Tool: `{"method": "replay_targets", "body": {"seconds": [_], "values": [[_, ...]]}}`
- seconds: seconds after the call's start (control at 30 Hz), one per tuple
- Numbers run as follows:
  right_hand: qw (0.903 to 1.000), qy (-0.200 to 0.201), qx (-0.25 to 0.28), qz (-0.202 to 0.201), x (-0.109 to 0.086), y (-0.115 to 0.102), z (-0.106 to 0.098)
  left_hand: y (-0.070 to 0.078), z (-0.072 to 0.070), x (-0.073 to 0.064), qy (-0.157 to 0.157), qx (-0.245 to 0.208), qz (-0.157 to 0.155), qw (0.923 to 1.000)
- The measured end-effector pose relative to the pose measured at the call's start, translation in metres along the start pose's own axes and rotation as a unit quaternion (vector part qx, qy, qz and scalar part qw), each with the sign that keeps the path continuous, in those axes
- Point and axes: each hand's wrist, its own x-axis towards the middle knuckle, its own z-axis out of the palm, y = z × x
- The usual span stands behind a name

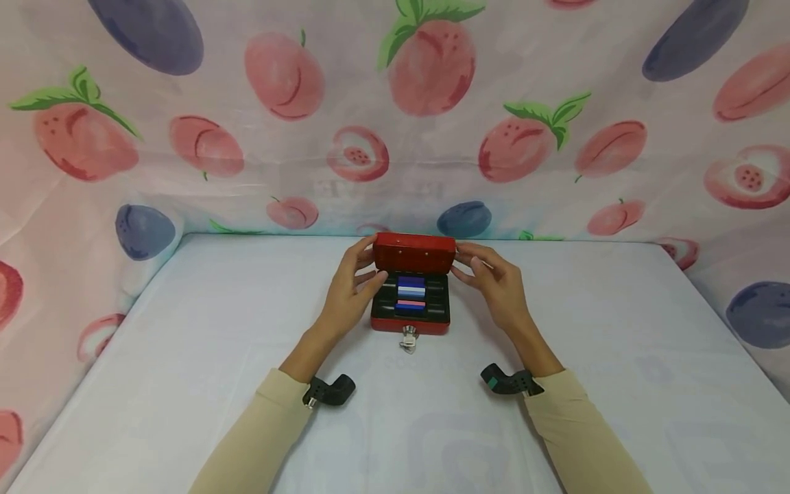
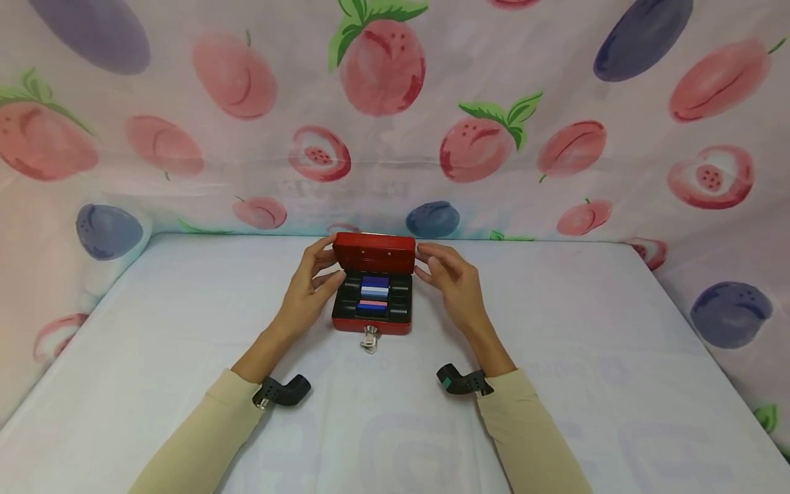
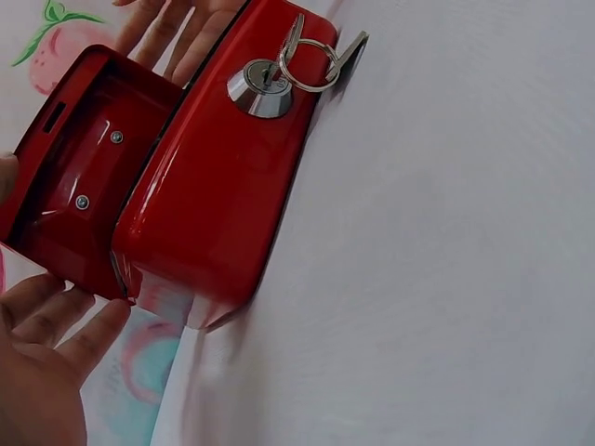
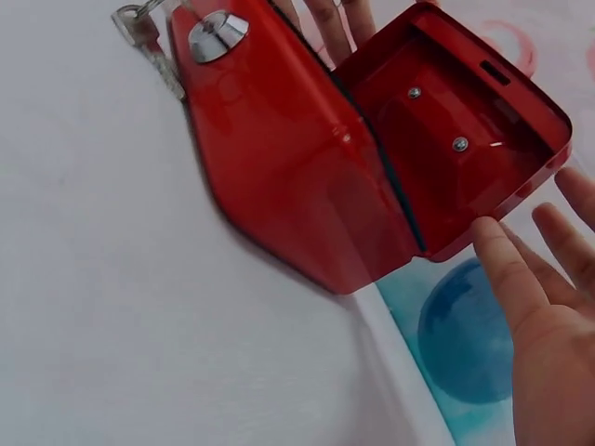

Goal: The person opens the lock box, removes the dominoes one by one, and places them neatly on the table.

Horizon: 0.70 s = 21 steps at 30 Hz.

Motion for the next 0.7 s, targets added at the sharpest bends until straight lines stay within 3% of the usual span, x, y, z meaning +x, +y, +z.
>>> {"method": "replay_targets", "body": {"seconds": [0.2, 0.53, 0.7], "values": [[0.9999, -0.013, 0.006, -0.009, -0.001, 0.009, -0.003, -0.029, 0.001, 0.000, -0.002, -0.007, -0.020, 0.9998], [0.9983, -0.025, -0.052, -0.005, 0.000, 0.008, -0.005, -0.038, -0.003, 0.000, -0.021, 0.002, -0.039, 0.9990], [0.9971, -0.037, -0.066, 0.002, 0.001, -0.003, -0.002, -0.039, -0.003, 0.000, -0.027, 0.004, -0.053, 0.9982]]}}
